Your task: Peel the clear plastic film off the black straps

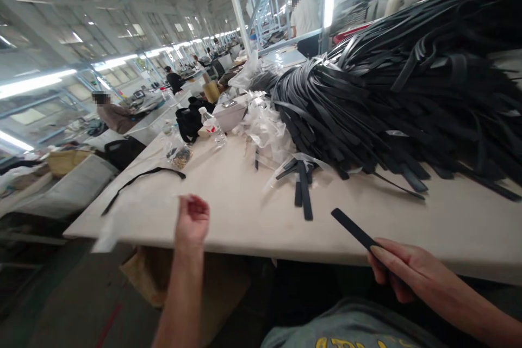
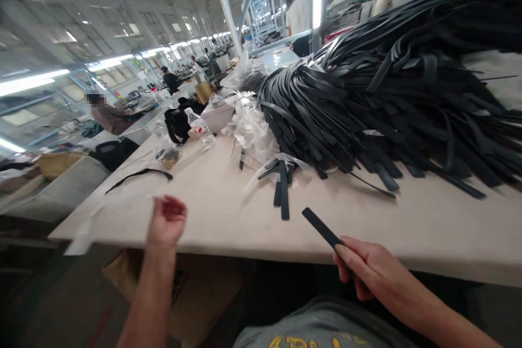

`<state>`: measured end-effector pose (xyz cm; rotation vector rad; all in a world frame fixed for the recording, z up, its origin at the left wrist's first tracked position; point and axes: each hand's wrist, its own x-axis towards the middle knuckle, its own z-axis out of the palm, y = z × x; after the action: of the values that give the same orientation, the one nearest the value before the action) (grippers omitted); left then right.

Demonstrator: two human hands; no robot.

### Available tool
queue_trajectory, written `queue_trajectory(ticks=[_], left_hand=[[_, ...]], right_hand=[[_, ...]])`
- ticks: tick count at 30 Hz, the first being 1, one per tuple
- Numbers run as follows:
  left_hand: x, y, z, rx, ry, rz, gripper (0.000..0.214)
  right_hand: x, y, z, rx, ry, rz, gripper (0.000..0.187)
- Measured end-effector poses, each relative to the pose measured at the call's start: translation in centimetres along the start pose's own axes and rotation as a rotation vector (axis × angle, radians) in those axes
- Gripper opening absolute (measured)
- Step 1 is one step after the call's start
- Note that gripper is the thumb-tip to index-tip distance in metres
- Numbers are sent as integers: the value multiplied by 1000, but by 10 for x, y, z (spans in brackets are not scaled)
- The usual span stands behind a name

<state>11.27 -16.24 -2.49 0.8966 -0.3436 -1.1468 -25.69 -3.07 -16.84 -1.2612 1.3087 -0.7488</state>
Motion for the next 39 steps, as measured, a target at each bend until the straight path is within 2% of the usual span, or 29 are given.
queue_trajectory(ticks=[2,4,7,12,18,25,31,35,39], left_hand=[[-10,-47,-17,-47,96,-119,43],[-26,-85,-25,-82,136,-227,36],[-51,-114,-27,-131,151,-352,23],[-70,-119,-25,-128,104,-435,18],[-79,-131,-25,-121,64,-455,21],[-90,-138,-34,-105,60,-485,17],[-83,-130,-35,-145,173,-484,20],[-81,-128,-34,-168,136,-490,19],[-88,-136,-38,-166,112,-500,16]], right_hand=[[2,-13,9,-132,-60,-20,63],[5,-29,20,-227,-120,-59,58],[11,-53,35,-336,-176,-127,49],[23,-79,56,-488,-175,-211,40],[37,-92,74,-605,-179,-216,34],[48,-91,85,-607,-217,-187,33],[43,-89,80,-581,-180,-205,37],[43,-87,80,-624,-200,-207,36],[53,-86,91,-625,-248,-183,36]])
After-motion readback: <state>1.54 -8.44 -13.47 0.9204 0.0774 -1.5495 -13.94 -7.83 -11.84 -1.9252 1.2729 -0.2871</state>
